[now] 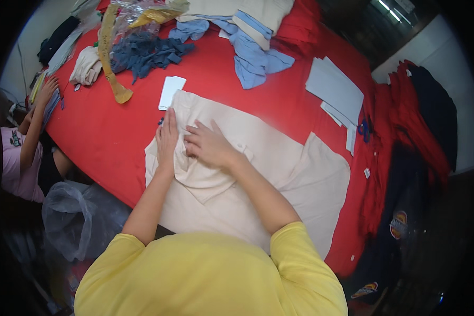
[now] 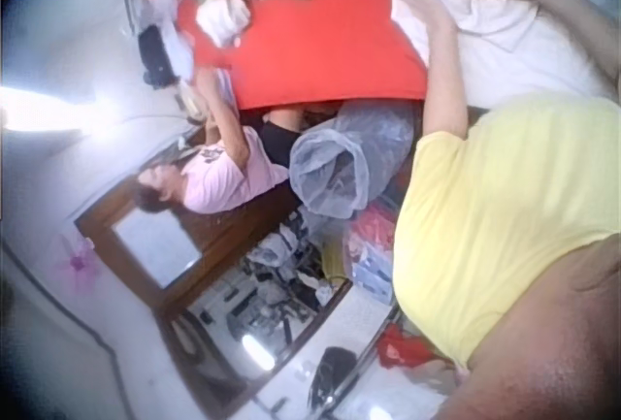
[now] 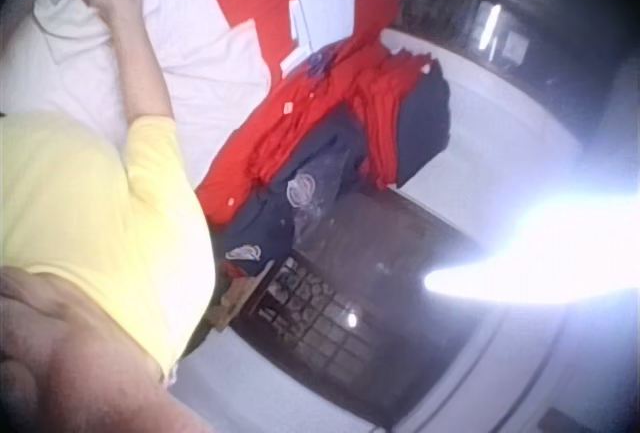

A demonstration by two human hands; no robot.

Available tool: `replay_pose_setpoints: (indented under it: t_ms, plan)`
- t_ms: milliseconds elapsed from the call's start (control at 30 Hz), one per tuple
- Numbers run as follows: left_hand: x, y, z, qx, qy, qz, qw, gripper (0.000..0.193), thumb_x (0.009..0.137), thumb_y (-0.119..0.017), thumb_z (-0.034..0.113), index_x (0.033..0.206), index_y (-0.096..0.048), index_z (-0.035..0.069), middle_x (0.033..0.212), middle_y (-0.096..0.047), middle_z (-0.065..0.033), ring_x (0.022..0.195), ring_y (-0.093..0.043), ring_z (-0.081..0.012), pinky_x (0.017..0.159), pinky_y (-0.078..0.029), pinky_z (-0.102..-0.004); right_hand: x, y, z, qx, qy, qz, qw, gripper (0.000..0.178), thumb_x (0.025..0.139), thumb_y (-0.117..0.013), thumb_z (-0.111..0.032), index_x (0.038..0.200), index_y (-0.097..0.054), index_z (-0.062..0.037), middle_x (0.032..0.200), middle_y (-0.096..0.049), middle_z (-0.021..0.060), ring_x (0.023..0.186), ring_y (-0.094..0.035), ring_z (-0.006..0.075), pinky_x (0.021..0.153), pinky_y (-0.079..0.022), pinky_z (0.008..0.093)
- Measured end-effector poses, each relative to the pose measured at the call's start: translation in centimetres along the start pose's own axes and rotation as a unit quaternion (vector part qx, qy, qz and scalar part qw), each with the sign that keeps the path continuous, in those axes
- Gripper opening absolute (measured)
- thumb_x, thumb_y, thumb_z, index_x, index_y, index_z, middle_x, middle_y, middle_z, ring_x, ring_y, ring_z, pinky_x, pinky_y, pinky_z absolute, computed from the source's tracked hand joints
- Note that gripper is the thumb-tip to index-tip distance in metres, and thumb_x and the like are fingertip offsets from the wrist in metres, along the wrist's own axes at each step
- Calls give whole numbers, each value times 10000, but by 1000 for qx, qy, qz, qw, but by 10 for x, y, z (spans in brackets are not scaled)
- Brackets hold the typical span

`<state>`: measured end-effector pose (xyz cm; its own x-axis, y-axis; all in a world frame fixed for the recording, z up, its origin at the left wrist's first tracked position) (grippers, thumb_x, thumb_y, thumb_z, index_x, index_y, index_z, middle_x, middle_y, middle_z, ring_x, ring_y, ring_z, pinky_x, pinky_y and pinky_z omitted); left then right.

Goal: The person folds shirts by placing them on a flat surface, centering a cardboard guide on the back, and folding the sides and sleeves over it.

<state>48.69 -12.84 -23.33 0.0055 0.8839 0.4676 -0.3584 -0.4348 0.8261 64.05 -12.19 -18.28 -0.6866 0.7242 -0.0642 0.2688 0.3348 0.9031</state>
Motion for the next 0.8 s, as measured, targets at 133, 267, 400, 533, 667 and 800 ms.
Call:
replay_pose_setpoints:
  t_ms: [133,267,400,533,667,800]
  plan:
    - [-1,-2,6,60,-69,26,995,763,821,-519,2,1512,-236,162,1482,-389,-27,1293,-447,-206,1089,-323,-480,-56,32,53,241,-108,176,948,410,842,-493,3,1209,-634,-114,1348,-537,100,1291,-420,315,1101,-317,416]
    - [-3,-9,-2,11,-121,8,993,766,794,-537,-52,1485,-322,199,1230,-557,-8,1314,-437,-224,1094,-328,-485,-166,65,125,-178,-350,249,885,488,744,-484,92,1128,-692,-125,1290,-566,102,1187,-477,332,1013,-398,395]
    - [-4,0,7,-85,-111,1,990,649,738,-587,-67,1316,-568,226,1079,-569,-46,1092,-542,-247,969,-439,-387,-245,85,189,-107,-298,351,881,236,806,-552,29,1003,-644,-61,1010,-597,117,1000,-544,305,884,-432,412]
    - [-7,17,15,-85,-49,-22,995,533,757,-563,-60,1190,-674,231,1079,-547,-63,1023,-524,-244,876,-464,-324,-315,129,152,-99,-255,641,717,114,814,-568,32,918,-585,-11,903,-579,114,882,-562,292,837,-445,367]
    - [-8,20,20,-100,-36,-39,994,511,778,-553,-50,1201,-669,212,1111,-526,-74,1074,-486,-254,902,-442,-314,-393,93,113,-50,-353,597,718,152,792,-570,62,917,-581,-23,923,-578,94,898,-571,306,841,-452,359]
    - [-6,16,13,-124,-41,-55,990,492,787,-564,-34,1218,-658,184,1132,-518,-83,1096,-460,-267,952,-415,-330,-414,46,84,-154,-545,354,744,209,783,-570,49,971,-595,-37,1101,-590,145,1097,-528,354,944,-416,417]
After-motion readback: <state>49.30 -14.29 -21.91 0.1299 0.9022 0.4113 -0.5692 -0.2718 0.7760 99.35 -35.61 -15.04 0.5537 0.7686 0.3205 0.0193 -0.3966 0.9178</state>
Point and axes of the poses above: each hand's wrist, its own x-axis towards the middle knuckle, its own y-axis out of the back of the hand, z = x × y, the point moved 2 cm from there along x, towards the middle knuckle
